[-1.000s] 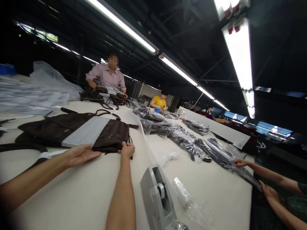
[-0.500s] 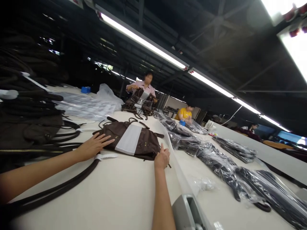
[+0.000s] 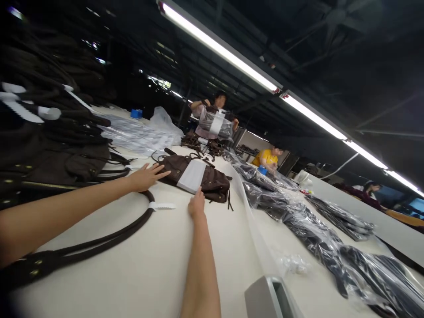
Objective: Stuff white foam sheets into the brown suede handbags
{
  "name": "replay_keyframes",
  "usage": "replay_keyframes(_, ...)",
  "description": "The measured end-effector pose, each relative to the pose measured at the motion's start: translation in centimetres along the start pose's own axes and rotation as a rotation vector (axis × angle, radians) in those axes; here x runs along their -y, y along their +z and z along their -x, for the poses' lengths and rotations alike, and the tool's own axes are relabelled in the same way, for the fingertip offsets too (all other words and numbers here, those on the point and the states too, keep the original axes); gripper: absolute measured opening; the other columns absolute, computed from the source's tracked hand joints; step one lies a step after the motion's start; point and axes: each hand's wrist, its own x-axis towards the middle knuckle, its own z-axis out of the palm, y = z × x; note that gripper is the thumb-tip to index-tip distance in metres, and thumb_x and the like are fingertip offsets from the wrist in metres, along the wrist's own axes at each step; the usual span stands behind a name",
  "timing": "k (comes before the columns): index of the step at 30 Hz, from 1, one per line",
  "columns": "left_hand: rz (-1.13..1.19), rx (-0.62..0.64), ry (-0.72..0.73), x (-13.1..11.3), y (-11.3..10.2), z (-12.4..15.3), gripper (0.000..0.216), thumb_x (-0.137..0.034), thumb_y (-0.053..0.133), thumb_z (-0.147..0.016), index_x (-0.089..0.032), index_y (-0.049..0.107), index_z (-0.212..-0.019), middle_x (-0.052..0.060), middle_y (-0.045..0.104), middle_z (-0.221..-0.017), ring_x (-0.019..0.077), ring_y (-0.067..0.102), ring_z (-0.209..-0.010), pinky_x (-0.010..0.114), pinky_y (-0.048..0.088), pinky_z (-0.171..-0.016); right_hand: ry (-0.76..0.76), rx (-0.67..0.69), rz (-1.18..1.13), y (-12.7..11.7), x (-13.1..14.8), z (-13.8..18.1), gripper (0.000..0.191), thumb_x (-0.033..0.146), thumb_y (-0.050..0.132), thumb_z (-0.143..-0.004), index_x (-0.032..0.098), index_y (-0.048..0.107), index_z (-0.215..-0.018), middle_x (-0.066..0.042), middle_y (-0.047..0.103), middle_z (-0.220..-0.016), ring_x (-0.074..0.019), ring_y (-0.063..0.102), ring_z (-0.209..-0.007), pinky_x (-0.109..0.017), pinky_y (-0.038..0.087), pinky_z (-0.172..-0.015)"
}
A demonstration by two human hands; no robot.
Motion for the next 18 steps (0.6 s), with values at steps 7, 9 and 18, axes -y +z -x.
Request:
replay_keyframes(7, -0.124, 0.032, 0.019, 4.5, -9.3, 13.7, 0.048, -0.018, 0.052, -0.086, -0.029, 0.053, -0.132, 0.009, 0.045, -0.148, 0.0265, 0.037, -0.139, 0.047, 0.025, -0.114, -0.100, 0.143, -0.034, 0.6, 0.5, 5.3, 0.056, 0.027, 0.023, -0.098, -0.001, 0.036, -0.145, -0.018, 0.031, -0.153, -0.0291, 0.024, -0.145, -0.051, 0.019, -0.117)
replay_keyframes(9, -0.187, 0.013, -0.041, 7.2, -11.7, 19.0, 0.051, -0.017, 0.053, -0.085, -0.028, 0.051, -0.134, 0.009, 0.045, -0.148, 0.0282, 0.037, -0.139, 0.050, 0.024, -0.114, -0.096, 0.177, 0.036, 1.2, -0.4, 7.4, 0.059, 0.032, 0.018, -0.099, 0.004, 0.029, -0.149, -0.011, 0.024, -0.157, -0.0237, 0.019, -0.147, -0.046, 0.018, -0.119)
replay_keyframes(18, -0.309, -0.215, -0.791, 24.3, -17.9, 33.3, 0.059, -0.031, 0.048, -0.086, -0.007, 0.045, -0.140, 0.024, 0.036, -0.150, 0.0391, 0.030, -0.141, 0.059, 0.024, -0.111, -0.179, 0.160, 0.115, 3.6, -2.0, 12.2, 0.059, 0.032, 0.023, -0.090, 0.015, 0.050, -0.141, -0.007, 0.041, -0.148, -0.0251, 0.038, -0.138, -0.047, 0.038, -0.110)
